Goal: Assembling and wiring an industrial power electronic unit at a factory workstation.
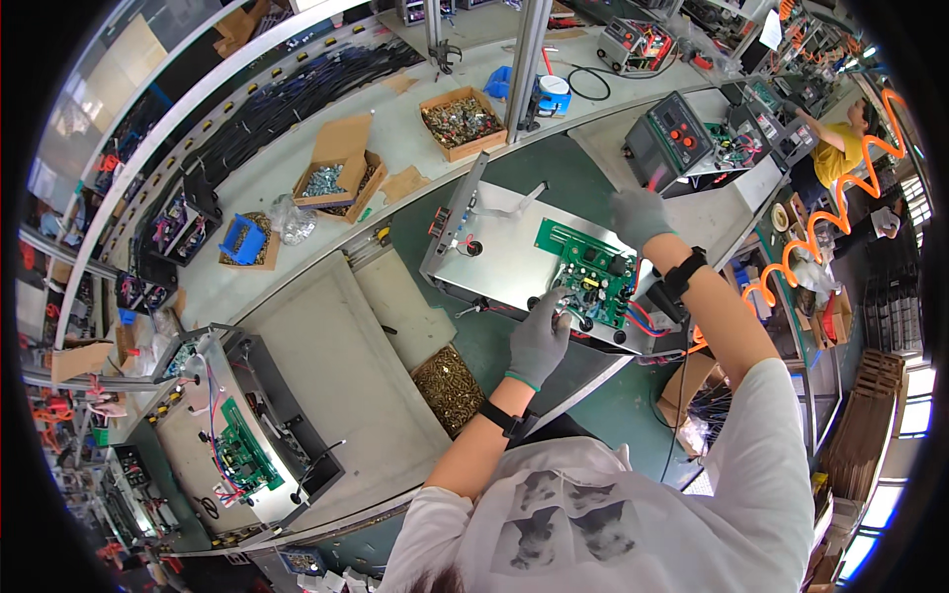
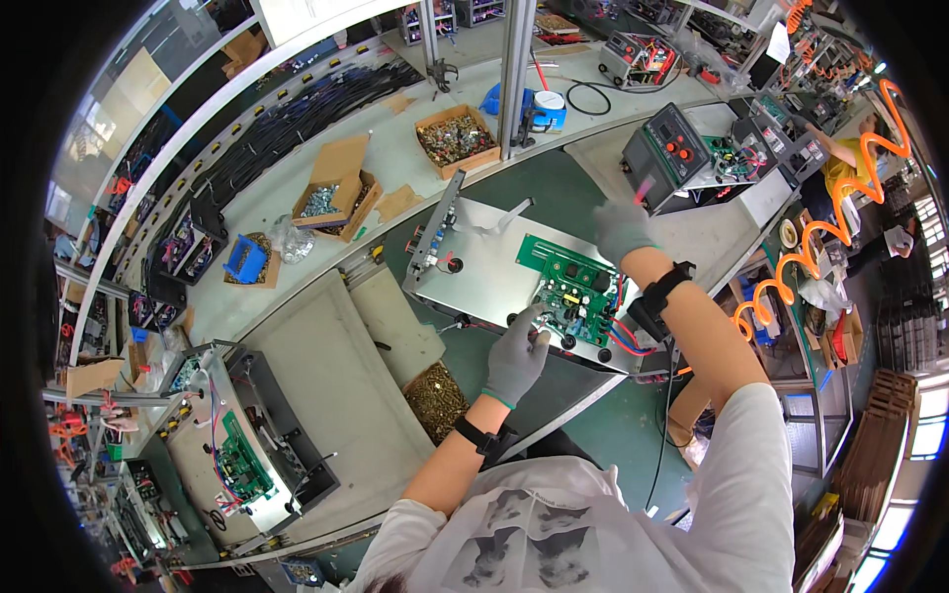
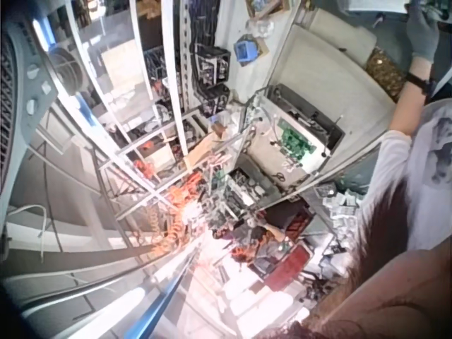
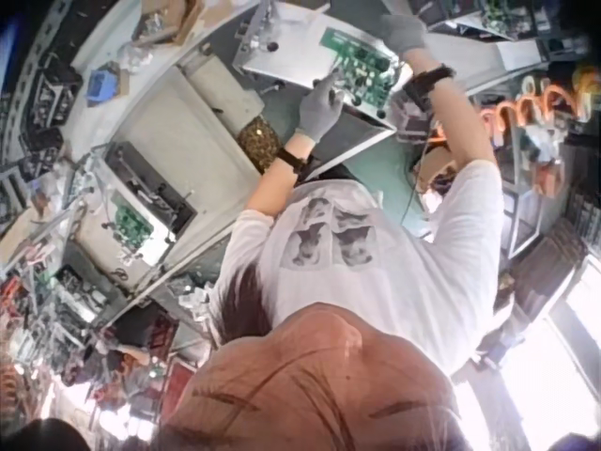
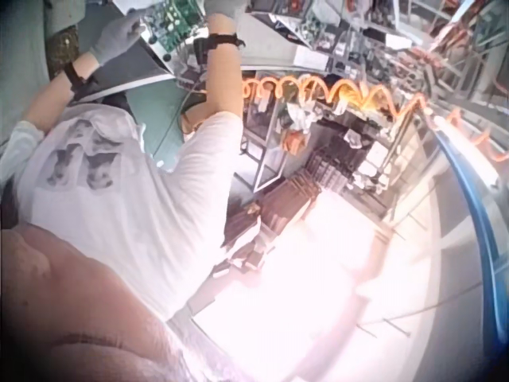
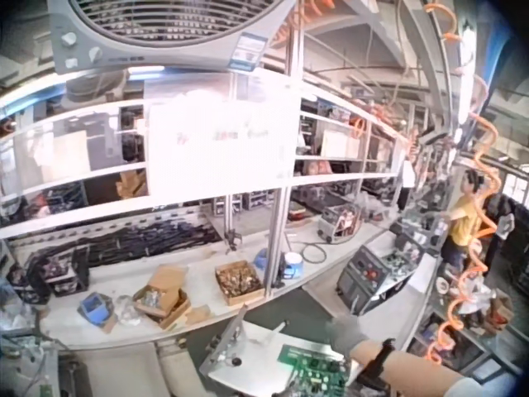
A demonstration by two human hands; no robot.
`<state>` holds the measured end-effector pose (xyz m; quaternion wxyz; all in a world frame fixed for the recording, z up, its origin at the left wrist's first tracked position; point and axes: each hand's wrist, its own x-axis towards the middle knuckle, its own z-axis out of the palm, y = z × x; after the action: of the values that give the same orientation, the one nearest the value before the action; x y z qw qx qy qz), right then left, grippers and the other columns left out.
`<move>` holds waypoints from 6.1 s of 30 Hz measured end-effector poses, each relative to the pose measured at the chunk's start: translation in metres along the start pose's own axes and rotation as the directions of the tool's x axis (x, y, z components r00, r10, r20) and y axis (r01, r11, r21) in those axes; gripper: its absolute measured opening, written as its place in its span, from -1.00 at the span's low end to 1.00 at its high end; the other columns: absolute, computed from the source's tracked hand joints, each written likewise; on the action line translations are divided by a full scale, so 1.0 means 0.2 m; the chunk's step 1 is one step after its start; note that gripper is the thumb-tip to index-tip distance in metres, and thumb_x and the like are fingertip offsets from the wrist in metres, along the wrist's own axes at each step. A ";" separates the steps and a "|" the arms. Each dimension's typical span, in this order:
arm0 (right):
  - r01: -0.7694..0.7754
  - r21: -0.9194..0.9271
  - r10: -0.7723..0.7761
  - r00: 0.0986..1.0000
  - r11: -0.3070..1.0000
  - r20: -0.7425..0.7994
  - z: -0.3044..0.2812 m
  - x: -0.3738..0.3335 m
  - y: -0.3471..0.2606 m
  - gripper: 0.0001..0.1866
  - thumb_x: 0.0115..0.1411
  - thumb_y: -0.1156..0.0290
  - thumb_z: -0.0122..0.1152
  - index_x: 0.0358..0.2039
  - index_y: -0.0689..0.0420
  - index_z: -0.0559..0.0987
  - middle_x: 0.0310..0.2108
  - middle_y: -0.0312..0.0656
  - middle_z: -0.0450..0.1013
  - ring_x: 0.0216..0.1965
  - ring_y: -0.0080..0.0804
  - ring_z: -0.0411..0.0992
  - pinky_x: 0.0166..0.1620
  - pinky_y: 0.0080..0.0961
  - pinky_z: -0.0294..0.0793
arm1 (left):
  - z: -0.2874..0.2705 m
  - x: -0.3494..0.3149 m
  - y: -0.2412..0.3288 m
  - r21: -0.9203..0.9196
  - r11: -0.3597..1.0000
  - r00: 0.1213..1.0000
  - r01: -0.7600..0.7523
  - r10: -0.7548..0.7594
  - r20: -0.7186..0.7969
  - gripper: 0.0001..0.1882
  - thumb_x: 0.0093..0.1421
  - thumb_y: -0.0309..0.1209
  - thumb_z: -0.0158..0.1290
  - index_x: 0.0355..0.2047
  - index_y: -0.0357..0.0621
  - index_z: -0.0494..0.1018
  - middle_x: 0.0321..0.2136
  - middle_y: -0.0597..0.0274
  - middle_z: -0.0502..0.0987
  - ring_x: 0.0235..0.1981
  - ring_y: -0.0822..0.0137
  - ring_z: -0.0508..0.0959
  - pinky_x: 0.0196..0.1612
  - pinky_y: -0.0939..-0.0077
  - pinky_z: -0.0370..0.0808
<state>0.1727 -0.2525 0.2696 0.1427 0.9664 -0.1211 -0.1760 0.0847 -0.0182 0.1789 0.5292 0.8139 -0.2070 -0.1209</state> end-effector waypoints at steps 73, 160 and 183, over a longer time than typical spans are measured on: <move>0.143 0.638 0.388 0.686 0.757 -0.615 0.22 -0.88 0.10 -0.58 -0.04 0.43 0.18 -0.09 0.11 0.47 -0.33 -0.13 0.43 -0.25 -0.13 0.37 -0.14 -0.27 0.34 | -0.26 0.35 0.13 0.647 0.714 0.961 -0.267 0.143 0.238 -0.76 -0.01 -0.27 0.08 -0.34 -0.01 0.60 -0.39 0.21 0.58 -0.43 0.18 0.54 -0.17 0.27 0.34; 0.076 0.619 -0.234 0.956 0.782 0.177 -0.12 -0.30 -0.01 -0.37 0.07 0.16 0.19 0.09 0.22 0.30 -0.19 0.07 0.44 -0.21 -0.03 0.43 -0.11 -0.31 0.45 | -0.15 -0.09 0.38 0.520 0.789 0.928 -0.327 0.372 0.019 -0.58 0.00 -0.30 0.08 -0.09 -0.09 0.42 -0.19 0.04 0.43 -0.15 0.02 0.34 0.00 0.08 0.22; 0.548 -0.328 -0.576 0.818 0.769 0.016 0.07 -0.60 0.23 -0.90 -0.02 0.30 0.18 -0.44 -0.10 0.61 -0.39 -0.36 0.50 -0.25 -0.41 0.44 -0.12 -0.46 0.32 | 0.40 -0.17 -0.01 -0.547 0.807 0.900 0.220 0.048 0.433 -0.69 0.21 -0.46 -0.04 -0.03 -0.22 0.39 -0.29 0.23 0.53 -0.45 0.50 0.47 -0.35 0.62 0.44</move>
<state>0.0499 -0.2644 0.3089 0.2421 0.9288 0.2095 -0.1864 0.0214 -0.0664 0.1432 0.6884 0.5738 -0.2324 -0.3779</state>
